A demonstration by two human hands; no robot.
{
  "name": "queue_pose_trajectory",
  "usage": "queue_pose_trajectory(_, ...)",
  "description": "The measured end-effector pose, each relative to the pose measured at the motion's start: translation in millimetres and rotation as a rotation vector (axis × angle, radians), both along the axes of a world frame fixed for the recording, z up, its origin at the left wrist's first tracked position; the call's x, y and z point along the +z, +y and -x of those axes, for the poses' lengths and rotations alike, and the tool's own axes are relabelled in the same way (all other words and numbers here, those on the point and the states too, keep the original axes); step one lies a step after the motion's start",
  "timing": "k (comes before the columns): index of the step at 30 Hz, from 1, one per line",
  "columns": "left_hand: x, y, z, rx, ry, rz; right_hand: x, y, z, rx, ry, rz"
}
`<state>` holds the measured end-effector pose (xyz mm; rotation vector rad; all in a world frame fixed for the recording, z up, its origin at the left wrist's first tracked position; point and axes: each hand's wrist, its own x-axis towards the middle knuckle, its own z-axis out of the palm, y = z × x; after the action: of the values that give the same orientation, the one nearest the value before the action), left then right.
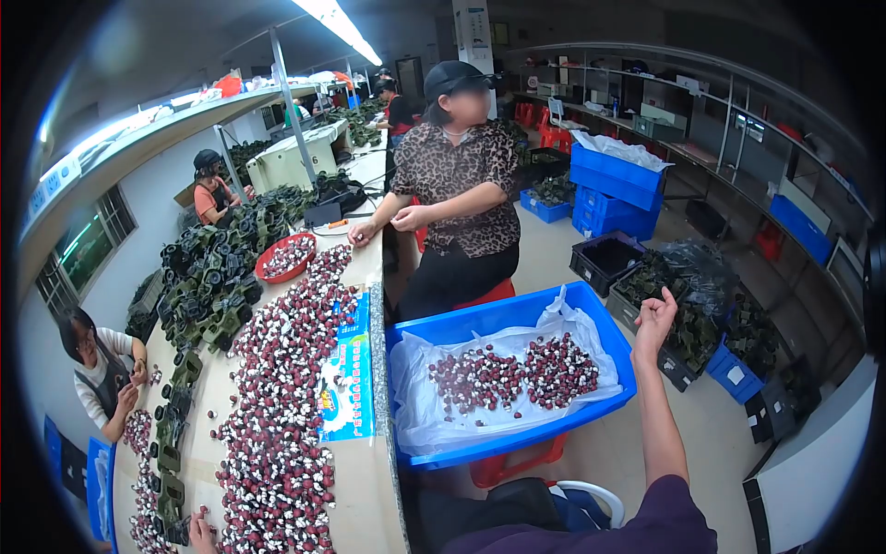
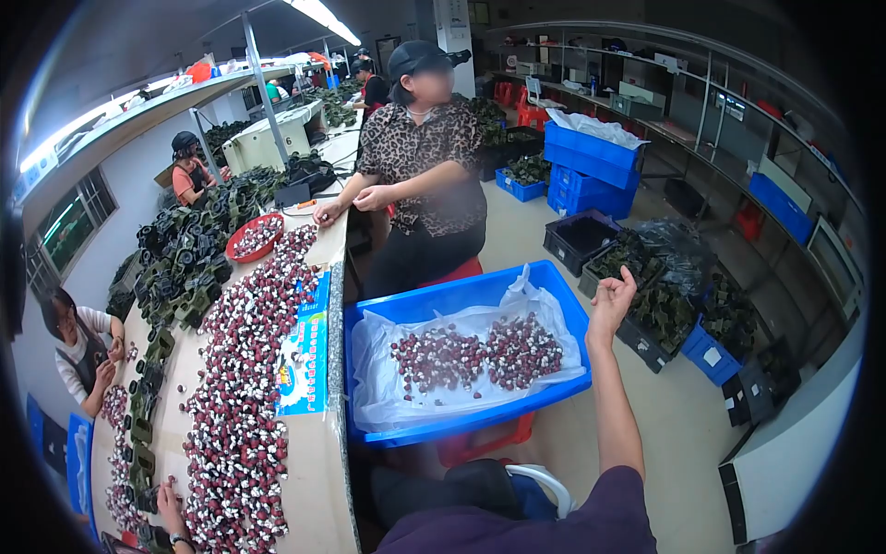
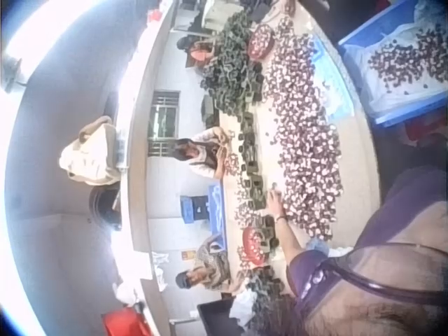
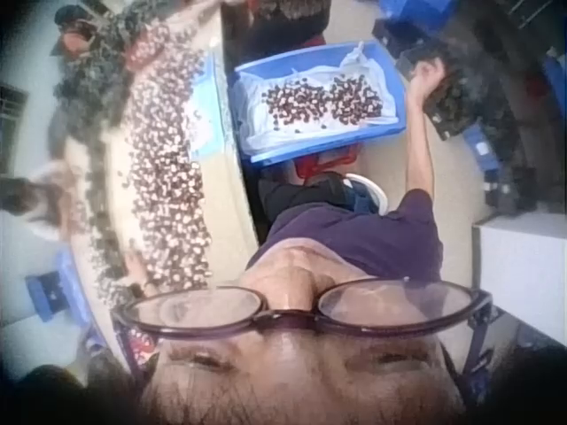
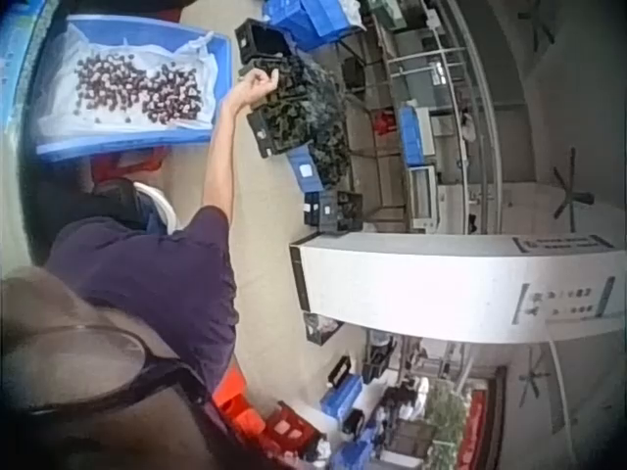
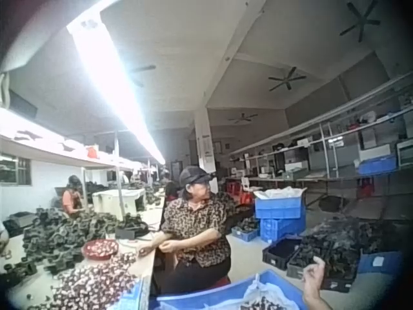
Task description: The person gathers figurine pieces across the workbench by hand, then assembles the figurines by fitting the components together by hand.
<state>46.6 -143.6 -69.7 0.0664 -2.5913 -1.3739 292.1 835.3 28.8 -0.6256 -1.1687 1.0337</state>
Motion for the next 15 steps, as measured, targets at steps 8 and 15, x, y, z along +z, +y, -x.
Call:
queue_pose_trajectory(8, -21.3, -22.4, 14.6, -0.03, 0.011, -0.013, -2.6, 0.2, 1.6, -0.012, -0.032, 0.007)
queue_pose_trajectory(15, -27.4, -32.1, 17.7, 0.003, 0.101, 0.086, -7.9, -5.3, 9.2, 0.026, -0.043, 0.025)
